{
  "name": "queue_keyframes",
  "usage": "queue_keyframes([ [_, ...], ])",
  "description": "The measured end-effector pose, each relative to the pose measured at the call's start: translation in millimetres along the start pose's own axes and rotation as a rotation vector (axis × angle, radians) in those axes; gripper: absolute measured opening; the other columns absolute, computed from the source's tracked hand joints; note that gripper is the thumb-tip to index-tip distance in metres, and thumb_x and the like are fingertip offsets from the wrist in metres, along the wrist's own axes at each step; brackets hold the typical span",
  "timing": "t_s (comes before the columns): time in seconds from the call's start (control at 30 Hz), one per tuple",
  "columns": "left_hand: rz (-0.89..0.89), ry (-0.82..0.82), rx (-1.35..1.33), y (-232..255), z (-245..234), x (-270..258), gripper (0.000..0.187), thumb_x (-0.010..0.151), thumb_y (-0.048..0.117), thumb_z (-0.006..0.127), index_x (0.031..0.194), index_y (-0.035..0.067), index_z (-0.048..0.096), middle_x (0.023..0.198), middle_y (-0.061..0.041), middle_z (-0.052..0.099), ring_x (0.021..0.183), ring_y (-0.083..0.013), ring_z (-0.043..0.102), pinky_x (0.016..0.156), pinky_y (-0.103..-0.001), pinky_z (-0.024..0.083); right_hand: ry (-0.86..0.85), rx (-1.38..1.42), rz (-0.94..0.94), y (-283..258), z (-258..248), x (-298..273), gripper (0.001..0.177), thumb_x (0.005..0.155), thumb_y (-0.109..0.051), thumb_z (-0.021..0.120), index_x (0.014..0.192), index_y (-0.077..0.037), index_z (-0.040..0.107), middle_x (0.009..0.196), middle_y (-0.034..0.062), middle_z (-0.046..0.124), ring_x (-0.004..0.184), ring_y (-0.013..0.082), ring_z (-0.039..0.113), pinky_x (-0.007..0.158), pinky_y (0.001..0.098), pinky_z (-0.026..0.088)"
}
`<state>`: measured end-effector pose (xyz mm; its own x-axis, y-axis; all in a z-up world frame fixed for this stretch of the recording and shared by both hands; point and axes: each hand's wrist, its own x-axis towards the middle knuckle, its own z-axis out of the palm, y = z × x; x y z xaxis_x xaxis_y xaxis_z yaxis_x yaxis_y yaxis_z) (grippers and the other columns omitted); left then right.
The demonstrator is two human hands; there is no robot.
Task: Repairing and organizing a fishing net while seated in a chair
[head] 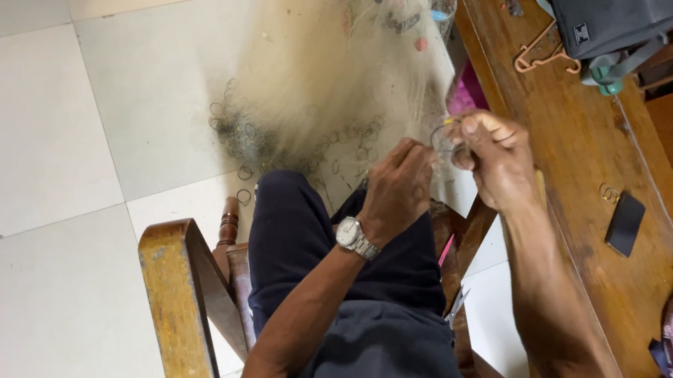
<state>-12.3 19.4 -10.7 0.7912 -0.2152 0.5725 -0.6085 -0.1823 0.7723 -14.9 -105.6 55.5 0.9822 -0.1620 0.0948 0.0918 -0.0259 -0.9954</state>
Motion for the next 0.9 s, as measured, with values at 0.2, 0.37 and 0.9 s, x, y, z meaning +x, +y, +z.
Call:
queue_keyframes([
  [0.2, -0.003, 0.039, 0.015, -5, -1, 0, 0.008, 0.093, 0.008, 0.041, 0.088, 0.011, 0.045, 0.080, -0.005, 0.042, 0.050, -0.0256, 0.040, 0.040, -0.036, 0.039, -0.022, -0.002, -0.023, 19, -5, -7, 0.026, 0.096, -0.005, 0.048, 0.071, 0.000, 0.049, 0.063, 0.0123, 0.047, 0.045, 0.0096, 0.041, 0.041, 0.0200, 0.035],
  [0.37, -0.003, 0.045, -0.007, 2, -2, 4, 0.007, 0.093, 0.011, 0.043, 0.088, 0.014, 0.047, 0.078, -0.003, 0.042, 0.051, -0.0258, 0.045, 0.039, -0.034, 0.038, 0.016, -0.205, -0.126, 4, -3, -3, 0.025, 0.097, -0.009, 0.050, 0.074, 0.001, 0.053, 0.054, 0.0083, 0.042, 0.045, 0.0098, 0.039, 0.041, 0.0200, 0.027],
  [0.9, -0.330, -0.055, -1.165, -7, -5, -4, 0.009, 0.091, 0.006, 0.051, 0.082, 0.006, 0.050, 0.064, -0.002, 0.050, 0.057, -0.0047, 0.043, 0.055, -0.021, 0.038, -0.169, -0.662, -0.384, 13, -36, -3, 0.023, 0.080, 0.007, 0.064, 0.103, 0.003, 0.063, 0.108, 0.0250, 0.055, 0.091, 0.0370, 0.054, 0.082, 0.0444, 0.043],
])
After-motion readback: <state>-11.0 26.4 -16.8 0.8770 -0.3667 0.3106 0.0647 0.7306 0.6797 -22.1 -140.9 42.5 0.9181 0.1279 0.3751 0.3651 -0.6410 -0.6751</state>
